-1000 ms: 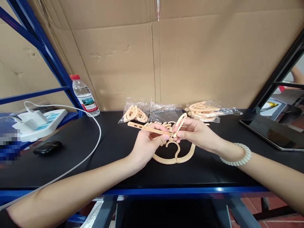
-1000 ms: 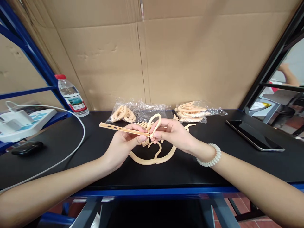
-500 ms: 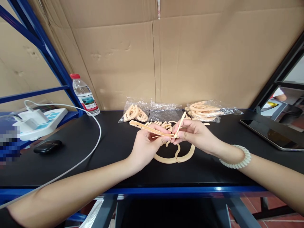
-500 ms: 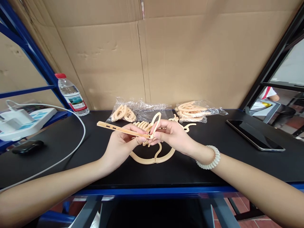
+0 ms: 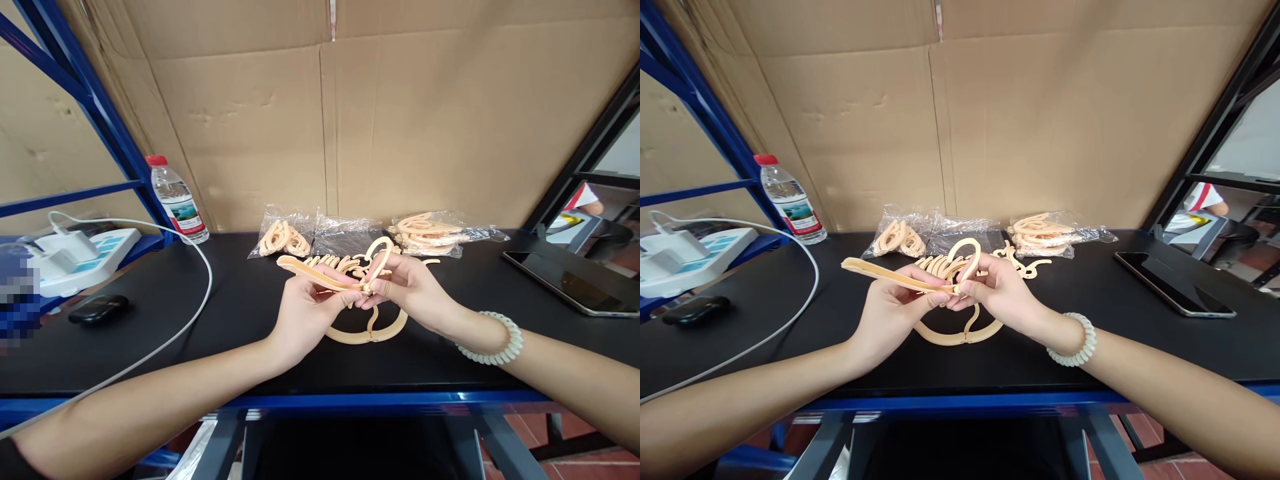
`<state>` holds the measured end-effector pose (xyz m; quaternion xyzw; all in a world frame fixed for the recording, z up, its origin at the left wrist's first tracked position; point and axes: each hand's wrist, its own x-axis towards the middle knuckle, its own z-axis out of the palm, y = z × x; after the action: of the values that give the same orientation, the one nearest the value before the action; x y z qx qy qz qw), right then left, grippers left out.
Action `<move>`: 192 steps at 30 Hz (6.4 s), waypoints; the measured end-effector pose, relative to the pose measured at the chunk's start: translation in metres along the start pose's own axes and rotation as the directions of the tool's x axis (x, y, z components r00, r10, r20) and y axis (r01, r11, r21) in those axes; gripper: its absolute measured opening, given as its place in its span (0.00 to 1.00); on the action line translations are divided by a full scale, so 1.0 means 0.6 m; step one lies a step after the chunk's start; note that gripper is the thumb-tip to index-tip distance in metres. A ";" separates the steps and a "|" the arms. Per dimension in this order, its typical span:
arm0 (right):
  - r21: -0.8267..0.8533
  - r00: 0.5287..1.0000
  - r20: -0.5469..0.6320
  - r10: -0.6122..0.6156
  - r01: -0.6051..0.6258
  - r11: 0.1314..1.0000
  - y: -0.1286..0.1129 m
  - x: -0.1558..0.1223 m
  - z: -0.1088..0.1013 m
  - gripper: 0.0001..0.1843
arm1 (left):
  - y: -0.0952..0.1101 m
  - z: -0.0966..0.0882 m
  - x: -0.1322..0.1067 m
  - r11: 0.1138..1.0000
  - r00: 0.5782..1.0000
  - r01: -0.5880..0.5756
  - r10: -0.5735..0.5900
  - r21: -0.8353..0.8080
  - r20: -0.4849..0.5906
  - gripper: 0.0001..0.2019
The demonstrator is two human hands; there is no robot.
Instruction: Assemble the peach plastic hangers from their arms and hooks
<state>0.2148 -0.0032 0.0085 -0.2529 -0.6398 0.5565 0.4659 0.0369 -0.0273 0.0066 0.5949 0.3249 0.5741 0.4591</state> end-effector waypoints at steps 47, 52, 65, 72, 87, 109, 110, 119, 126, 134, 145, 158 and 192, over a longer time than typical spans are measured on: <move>-0.167 0.996 -0.078 -0.031 0.018 0.986 -0.017 0.053 -0.026 0.12 | 0.008 -0.019 0.041 0.960 0.977 0.211 -0.210 -0.181 0.025 0.11; -0.564 0.995 0.025 -0.099 0.096 0.820 -0.015 0.089 -0.048 0.11 | 0.019 -0.033 0.058 0.963 0.985 0.132 -0.155 -0.236 -0.078 0.12; -0.705 0.778 0.628 -0.023 0.581 0.406 0.017 0.147 -0.016 0.03 | 0.024 -0.035 0.059 0.963 0.978 0.173 -0.193 -0.208 -0.078 0.14; -0.679 0.740 0.666 -0.091 0.652 0.337 0.022 0.155 -0.021 0.06 | 0.024 -0.034 0.057 0.970 0.980 0.149 -0.171 -0.193 -0.102 0.13; -0.015 0.963 -0.088 -0.254 0.254 0.967 -0.028 0.053 -0.047 0.09 | 0.024 -0.022 0.041 0.992 0.996 0.073 -0.077 -0.105 -0.037 0.13; 0.028 0.995 -0.040 -0.094 0.096 0.995 0.003 -0.004 -0.029 0.10 | 0.007 -0.007 0.019 0.990 0.981 0.135 -0.128 -0.042 0.146 0.05; 0.021 0.996 -0.021 -0.092 0.093 0.995 0.004 -0.005 -0.025 0.10 | 0.006 -0.007 0.017 0.991 0.981 0.129 -0.123 -0.029 0.151 0.05; 0.083 1.000 0.007 -0.016 0.015 0.996 0.010 -0.014 -0.014 0.10 | 0.003 -0.001 0.011 0.995 0.989 0.099 -0.098 -0.006 0.110 0.05; 0.067 0.998 -0.027 -0.051 0.053 0.996 0.016 -0.017 -0.014 0.08 | 0.005 -0.006 0.018 1.000 0.989 0.009 -0.008 -0.007 0.148 0.03; -0.068 0.968 -0.135 -0.212 0.204 0.977 0.019 -0.023 0.000 0.05 | 0.003 -0.013 0.017 0.972 0.974 -0.166 0.136 0.168 0.180 0.01; -0.185 0.917 -0.197 -0.347 0.312 0.932 0.012 -0.035 0.013 0.04 | 0.008 -0.013 0.011 0.968 0.976 -0.191 0.169 0.162 0.140 0.01; -0.151 0.937 -0.136 -0.322 0.302 0.941 0.015 -0.039 0.015 0.04 | 0.015 -0.018 0.023 0.981 0.975 -0.116 0.083 0.154 0.204 0.02; -0.023 0.974 -0.097 -0.204 0.203 0.979 0.012 -0.041 0.018 0.05 | 0.007 -0.027 0.038 0.998 0.949 0.054 -0.039 -0.042 0.312 0.03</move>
<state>0.2148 -0.0272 -0.0055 -0.2164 -0.6422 0.4884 0.5498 0.0232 -0.0052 0.0177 0.6586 0.2480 0.4701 0.5327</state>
